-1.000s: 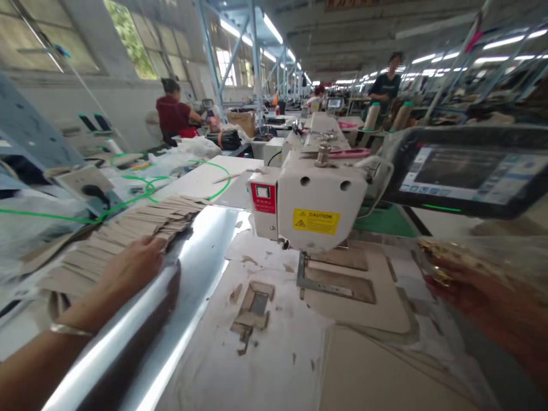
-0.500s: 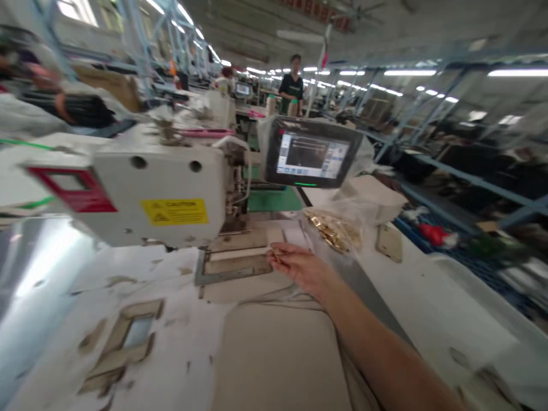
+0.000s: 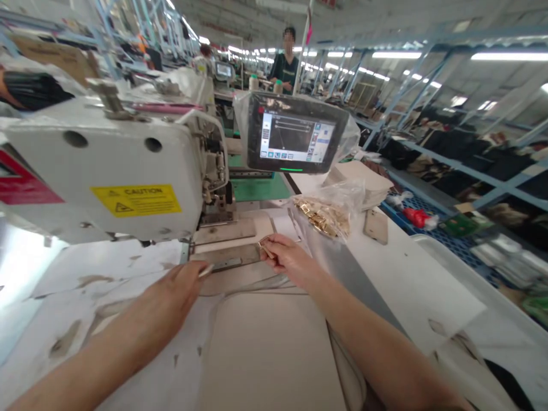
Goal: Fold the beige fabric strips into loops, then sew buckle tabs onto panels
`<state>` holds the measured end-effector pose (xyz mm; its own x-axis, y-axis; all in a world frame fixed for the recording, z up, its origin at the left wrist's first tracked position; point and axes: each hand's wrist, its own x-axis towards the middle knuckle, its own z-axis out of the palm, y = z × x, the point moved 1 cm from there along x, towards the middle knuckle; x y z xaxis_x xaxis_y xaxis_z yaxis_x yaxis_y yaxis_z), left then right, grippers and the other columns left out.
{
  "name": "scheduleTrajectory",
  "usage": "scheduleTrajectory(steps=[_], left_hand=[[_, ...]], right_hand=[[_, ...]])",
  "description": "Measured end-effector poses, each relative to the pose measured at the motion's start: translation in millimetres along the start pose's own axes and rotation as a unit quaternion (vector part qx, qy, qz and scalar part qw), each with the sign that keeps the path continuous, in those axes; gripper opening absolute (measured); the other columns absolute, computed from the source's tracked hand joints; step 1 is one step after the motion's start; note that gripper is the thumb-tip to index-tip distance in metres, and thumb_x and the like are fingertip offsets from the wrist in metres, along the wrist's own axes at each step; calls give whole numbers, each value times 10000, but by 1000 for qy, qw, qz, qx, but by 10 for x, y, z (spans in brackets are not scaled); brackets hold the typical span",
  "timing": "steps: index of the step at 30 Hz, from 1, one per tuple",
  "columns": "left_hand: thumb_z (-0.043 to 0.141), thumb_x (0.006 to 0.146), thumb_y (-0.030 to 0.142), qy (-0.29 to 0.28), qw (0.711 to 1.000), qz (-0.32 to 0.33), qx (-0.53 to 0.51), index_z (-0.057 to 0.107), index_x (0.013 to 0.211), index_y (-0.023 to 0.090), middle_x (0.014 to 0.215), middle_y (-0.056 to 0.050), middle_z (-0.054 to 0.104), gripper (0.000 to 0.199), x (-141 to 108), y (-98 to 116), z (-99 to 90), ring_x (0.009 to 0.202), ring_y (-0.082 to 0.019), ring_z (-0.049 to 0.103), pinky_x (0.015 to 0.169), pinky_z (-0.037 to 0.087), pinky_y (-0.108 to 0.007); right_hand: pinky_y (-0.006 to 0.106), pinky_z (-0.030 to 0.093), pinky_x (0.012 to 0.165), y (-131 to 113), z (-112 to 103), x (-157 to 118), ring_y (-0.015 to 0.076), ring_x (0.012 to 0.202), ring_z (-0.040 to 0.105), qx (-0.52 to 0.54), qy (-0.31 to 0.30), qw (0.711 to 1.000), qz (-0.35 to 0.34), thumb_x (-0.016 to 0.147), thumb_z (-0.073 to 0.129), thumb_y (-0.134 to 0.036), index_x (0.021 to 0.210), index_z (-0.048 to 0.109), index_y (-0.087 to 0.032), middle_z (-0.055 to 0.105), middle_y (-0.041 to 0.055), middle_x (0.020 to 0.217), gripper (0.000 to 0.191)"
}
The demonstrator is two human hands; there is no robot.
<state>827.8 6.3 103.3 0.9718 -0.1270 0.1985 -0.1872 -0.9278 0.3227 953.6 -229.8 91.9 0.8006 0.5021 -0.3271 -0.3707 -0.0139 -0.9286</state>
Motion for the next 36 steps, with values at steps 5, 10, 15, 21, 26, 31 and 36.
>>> scheduleTrajectory(steps=[5,10,15,21,26,31,36], left_hand=[[320,830,-29,-38,999,9,-36,656,977,121,1039,-154,683,396,532,509,351,965,-238,684,920,567,-381],[398,828,5,-46,997,7,-62,661,938,125,933,-125,704,310,769,567,414,909,-238,689,886,580,-382],[479,816,60,-28,996,-9,-85,628,1097,88,1063,-145,712,320,878,545,387,970,-224,694,915,584,-373],[445,839,9,1,999,31,11,527,1387,67,1428,-201,582,557,678,670,319,1302,-296,578,1103,485,-473],[373,928,69,59,963,117,237,540,1435,50,1501,-198,541,534,312,640,268,1414,-383,473,1186,340,-613],[509,974,300,37,976,72,200,499,1470,36,1511,-197,531,562,240,453,426,1389,-355,511,1167,402,-541],[552,967,418,23,983,47,174,479,1483,46,1571,-193,454,640,312,344,565,1455,-355,433,1192,380,-527]], right_hand=[[267,479,674,-27,159,-143,160,730,607,-337,43,922,-185,988,407,-203,1090,552,-181,647,23,820,179],[364,545,819,9,305,-277,259,1011,667,-644,38,711,-279,939,365,-51,1423,409,-57,684,179,1140,485],[354,551,761,23,358,-291,270,1023,664,-727,21,620,-294,896,399,-38,1432,419,-50,670,196,1183,536],[302,457,693,-36,289,-266,220,812,661,-630,32,740,-235,911,477,-146,1057,588,-144,697,95,923,184],[256,295,579,-88,54,-78,112,569,441,-509,13,840,-187,920,548,-347,693,504,-196,468,-47,594,277],[241,217,520,-262,-171,238,85,539,333,-412,-74,906,-60,811,636,-600,678,554,-178,379,-71,563,450],[212,114,471,-533,-230,473,57,455,223,-358,-138,915,122,633,798,-626,759,548,-197,339,-113,499,512]])
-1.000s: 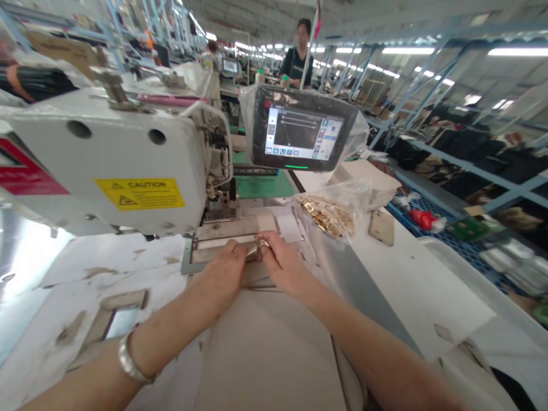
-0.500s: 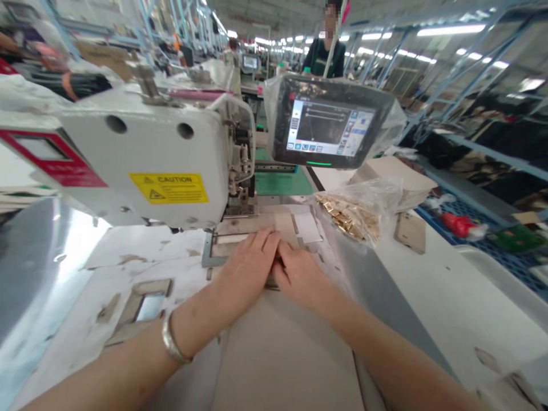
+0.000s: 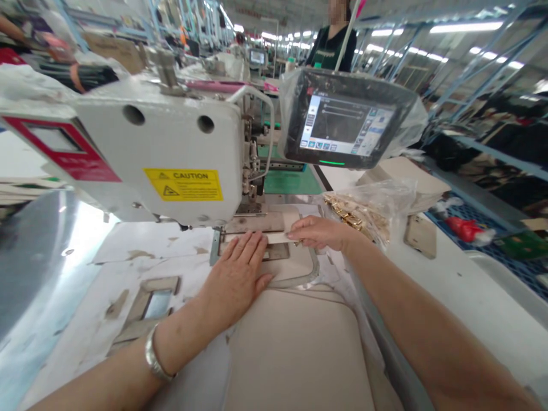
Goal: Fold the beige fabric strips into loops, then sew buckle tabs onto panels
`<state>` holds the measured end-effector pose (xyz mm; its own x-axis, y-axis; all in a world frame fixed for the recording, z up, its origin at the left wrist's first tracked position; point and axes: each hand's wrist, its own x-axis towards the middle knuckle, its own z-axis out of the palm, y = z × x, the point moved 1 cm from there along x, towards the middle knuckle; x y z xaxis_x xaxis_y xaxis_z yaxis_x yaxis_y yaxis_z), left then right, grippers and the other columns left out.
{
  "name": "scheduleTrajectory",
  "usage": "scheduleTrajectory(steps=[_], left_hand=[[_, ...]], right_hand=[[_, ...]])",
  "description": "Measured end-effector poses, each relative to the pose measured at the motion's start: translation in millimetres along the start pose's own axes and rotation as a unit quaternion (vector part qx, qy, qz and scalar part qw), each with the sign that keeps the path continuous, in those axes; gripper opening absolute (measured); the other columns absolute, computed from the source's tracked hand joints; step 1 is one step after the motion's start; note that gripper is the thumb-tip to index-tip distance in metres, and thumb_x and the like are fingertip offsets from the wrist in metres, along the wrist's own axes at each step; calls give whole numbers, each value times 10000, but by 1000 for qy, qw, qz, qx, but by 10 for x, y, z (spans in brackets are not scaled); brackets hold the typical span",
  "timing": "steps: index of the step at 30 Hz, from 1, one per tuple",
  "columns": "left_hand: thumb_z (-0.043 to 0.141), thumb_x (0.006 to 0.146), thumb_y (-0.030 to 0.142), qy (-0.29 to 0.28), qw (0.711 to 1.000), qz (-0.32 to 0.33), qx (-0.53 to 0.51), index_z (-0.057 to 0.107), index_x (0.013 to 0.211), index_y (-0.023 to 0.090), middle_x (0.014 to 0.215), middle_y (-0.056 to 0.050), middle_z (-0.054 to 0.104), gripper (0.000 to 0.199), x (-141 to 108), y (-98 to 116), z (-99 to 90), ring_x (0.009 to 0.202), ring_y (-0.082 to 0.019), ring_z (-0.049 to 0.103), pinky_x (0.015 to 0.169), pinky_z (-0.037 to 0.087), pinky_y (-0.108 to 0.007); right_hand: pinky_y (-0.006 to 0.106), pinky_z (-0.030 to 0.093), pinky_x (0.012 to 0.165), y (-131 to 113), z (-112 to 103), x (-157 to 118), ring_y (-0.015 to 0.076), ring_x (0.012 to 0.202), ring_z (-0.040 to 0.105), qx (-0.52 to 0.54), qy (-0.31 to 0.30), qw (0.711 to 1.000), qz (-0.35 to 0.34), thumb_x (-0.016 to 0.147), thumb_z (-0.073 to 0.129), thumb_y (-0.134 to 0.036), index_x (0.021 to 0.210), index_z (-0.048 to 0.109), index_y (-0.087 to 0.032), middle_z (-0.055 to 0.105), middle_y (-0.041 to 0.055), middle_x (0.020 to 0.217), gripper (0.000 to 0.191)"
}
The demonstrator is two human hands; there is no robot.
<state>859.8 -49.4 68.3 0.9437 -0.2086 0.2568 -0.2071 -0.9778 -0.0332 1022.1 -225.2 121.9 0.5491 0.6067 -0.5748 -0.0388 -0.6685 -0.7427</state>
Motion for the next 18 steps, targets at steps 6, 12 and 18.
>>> scheduleTrajectory(steps=[6,12,18], left_hand=[[494,982,478,-10,999,-31,-3,508,1455,28,1548,-227,465,653,-4,-60,45,1452,-368,436,1185,389,-532],[543,962,486,-8,1000,-26,9,531,1421,-23,1527,-263,467,686,0,-126,52,1414,-404,476,1163,419,-534],[529,968,498,-29,999,-19,-10,478,1470,-1,1548,-233,451,709,16,-185,39,1433,-372,462,1167,417,-538]], right_hand=[[199,133,450,-146,3,202,62,434,242,-36,21,998,36,823,699,-451,762,544,-192,364,-92,494,307],[228,208,475,-248,190,291,76,471,308,-131,92,987,-5,890,624,-309,666,530,-176,364,-85,500,277],[234,252,519,-261,168,310,88,547,374,-202,126,971,-30,865,688,-281,608,563,-166,405,-75,529,308]])
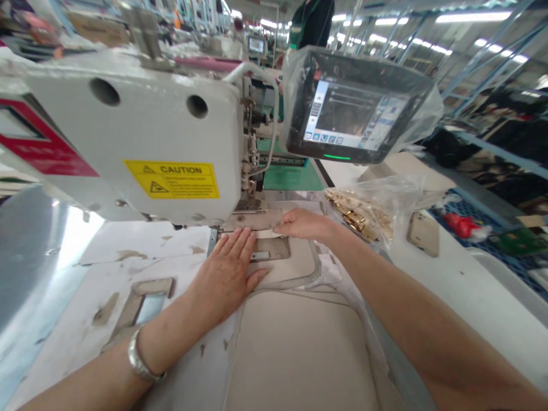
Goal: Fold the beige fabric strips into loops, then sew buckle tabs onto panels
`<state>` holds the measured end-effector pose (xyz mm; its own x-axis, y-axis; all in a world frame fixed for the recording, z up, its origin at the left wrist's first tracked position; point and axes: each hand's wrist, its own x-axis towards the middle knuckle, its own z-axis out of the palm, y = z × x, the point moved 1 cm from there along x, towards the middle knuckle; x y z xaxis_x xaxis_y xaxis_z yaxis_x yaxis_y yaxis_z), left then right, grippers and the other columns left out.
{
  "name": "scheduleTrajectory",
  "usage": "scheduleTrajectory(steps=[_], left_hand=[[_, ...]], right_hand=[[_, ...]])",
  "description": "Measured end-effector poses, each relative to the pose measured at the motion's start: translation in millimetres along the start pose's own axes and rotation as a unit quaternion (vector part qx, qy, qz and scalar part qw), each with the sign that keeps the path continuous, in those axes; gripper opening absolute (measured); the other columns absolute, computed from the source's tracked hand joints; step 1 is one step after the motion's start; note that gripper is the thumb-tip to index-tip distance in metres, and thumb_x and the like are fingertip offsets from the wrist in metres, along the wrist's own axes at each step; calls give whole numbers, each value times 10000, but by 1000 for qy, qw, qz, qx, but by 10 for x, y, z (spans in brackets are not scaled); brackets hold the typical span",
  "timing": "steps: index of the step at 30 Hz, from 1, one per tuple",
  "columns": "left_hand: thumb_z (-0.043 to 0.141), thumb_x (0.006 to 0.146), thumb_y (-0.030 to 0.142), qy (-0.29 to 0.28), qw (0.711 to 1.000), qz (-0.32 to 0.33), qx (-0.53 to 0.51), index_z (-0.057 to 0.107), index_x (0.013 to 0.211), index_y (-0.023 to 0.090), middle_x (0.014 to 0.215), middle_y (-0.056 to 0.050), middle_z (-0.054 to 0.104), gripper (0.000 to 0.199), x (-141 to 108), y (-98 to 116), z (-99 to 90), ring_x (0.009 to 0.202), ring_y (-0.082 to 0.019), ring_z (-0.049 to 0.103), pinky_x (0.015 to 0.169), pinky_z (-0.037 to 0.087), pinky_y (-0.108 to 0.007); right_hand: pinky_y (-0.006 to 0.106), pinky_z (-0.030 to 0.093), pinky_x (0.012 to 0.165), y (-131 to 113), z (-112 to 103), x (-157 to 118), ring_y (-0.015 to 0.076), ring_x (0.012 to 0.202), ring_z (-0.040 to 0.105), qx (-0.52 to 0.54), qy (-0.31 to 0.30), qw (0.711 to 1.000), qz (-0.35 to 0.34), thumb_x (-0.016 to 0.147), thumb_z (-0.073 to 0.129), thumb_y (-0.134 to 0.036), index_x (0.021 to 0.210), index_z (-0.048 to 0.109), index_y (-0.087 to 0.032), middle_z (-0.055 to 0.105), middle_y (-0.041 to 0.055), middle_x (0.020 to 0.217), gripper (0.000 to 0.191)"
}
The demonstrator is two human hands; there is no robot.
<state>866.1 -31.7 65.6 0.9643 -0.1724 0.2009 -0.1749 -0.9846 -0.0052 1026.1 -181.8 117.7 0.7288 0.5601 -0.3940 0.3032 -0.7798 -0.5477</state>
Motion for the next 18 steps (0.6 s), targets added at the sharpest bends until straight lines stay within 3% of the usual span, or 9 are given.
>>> scheduleTrajectory(steps=[4,8,12,18], left_hand=[[503,982,500,-14,1000,-2,-17,474,1483,34,1564,-196,447,685,15,-20,-15,1444,-348,453,1185,393,-531],[498,986,506,-21,1000,-15,-17,466,1498,61,1570,-173,451,680,30,5,-19,1459,-353,430,1190,377,-537],[498,989,488,-20,999,-19,-18,469,1497,61,1565,-181,460,664,38,16,1,1455,-355,436,1194,363,-539],[441,1000,513,13,1000,-3,-22,484,1480,38,1550,-200,478,676,20,-6,45,1442,-371,447,1184,363,-539]], right_hand=[[221,303,520,0,-51,1,97,586,460,-49,36,998,3,793,783,-265,709,626,-162,526,-54,596,206],[225,313,483,2,-57,-30,98,504,467,-72,30,996,35,818,773,-294,622,600,-163,531,-31,518,293],[215,316,432,7,-11,-65,77,402,413,8,-21,997,74,902,690,-268,588,554,-163,521,-35,451,358],[181,284,386,-6,-10,-101,54,383,397,59,-36,993,94,931,653,-192,603,526,-157,509,-51,446,353]])
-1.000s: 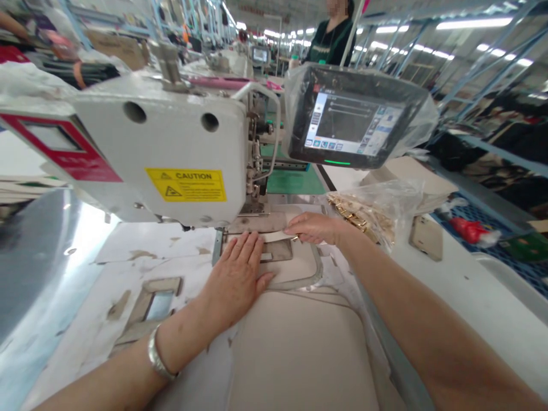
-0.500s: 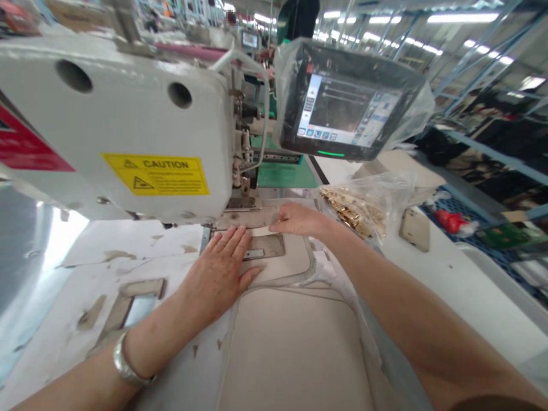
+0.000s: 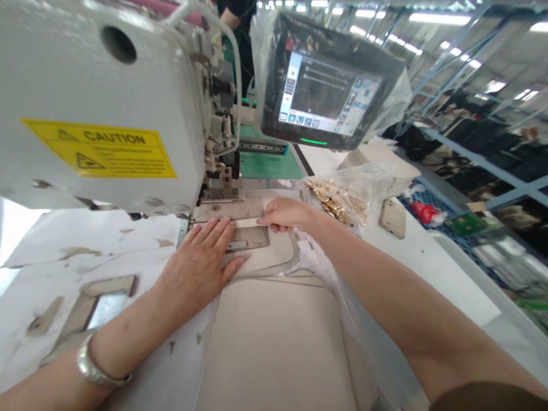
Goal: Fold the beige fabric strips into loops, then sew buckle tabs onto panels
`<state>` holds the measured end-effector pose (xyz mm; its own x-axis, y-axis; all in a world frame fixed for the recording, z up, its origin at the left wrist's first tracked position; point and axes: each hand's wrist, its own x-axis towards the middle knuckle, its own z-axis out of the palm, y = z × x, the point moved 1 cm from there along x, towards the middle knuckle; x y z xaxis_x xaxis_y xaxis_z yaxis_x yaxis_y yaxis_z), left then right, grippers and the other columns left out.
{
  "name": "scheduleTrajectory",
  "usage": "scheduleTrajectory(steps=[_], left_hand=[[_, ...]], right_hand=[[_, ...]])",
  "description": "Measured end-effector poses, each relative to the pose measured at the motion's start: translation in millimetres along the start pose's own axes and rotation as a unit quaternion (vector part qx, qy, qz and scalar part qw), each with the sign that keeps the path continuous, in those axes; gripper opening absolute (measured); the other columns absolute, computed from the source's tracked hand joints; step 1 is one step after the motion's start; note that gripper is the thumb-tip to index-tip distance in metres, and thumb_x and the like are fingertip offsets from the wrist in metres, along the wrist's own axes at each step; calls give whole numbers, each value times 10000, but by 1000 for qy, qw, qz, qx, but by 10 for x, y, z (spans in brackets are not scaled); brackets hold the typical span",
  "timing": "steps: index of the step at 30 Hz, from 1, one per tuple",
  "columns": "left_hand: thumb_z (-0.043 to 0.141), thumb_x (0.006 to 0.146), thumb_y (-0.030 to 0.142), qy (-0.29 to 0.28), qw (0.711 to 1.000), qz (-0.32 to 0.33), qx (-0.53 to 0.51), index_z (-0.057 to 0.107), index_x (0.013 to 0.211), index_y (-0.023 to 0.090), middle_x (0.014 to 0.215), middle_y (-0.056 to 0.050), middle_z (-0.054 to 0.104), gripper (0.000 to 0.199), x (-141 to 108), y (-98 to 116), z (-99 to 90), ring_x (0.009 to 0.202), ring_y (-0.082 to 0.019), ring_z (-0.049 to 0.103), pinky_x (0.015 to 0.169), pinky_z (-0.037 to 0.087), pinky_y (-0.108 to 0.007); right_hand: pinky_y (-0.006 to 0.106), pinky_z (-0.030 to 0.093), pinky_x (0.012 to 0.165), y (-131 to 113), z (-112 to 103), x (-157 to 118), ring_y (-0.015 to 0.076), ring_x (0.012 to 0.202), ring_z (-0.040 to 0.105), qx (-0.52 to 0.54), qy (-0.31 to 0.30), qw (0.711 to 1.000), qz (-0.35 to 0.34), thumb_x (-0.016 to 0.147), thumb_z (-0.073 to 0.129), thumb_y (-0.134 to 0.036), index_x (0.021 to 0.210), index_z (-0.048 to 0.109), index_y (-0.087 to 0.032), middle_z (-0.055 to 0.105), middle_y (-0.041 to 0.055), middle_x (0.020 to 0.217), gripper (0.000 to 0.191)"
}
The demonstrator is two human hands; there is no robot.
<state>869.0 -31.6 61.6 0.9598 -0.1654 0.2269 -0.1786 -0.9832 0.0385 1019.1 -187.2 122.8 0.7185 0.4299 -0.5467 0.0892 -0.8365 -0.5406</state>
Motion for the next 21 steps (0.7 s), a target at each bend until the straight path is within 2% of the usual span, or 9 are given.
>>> scheduleTrajectory(steps=[6,14,18,21], left_hand=[[397,1011,502,9,1000,4,-11,494,1467,29,1536,-211,495,664,-5,1,-7,1439,-374,450,1177,362,-544],[341,1017,499,-11,1000,0,-15,458,1487,16,1558,-221,463,684,-2,0,-8,1465,-380,407,1200,313,-538],[350,1019,478,-12,1000,4,-18,462,1486,16,1561,-220,459,666,4,8,-26,1467,-381,403,1202,304,-530],[362,1017,473,-15,1000,0,-14,469,1479,10,1553,-229,466,663,7,17,-29,1459,-384,414,1197,308,-527]], right_hand=[[175,273,368,-30,-62,11,45,369,391,8,-26,999,18,955,625,-159,547,493,-152,492,-46,441,429],[195,286,396,-37,-76,77,59,384,390,-20,-39,998,36,930,663,-166,529,503,-155,506,-29,453,432],[205,307,413,-3,-18,32,64,399,403,-20,-2,999,25,930,675,-206,585,526,-158,521,-31,486,379],[214,357,461,-46,-8,-45,90,465,474,-80,71,994,-8,903,702,-203,625,562,-156,534,-18,518,315]])
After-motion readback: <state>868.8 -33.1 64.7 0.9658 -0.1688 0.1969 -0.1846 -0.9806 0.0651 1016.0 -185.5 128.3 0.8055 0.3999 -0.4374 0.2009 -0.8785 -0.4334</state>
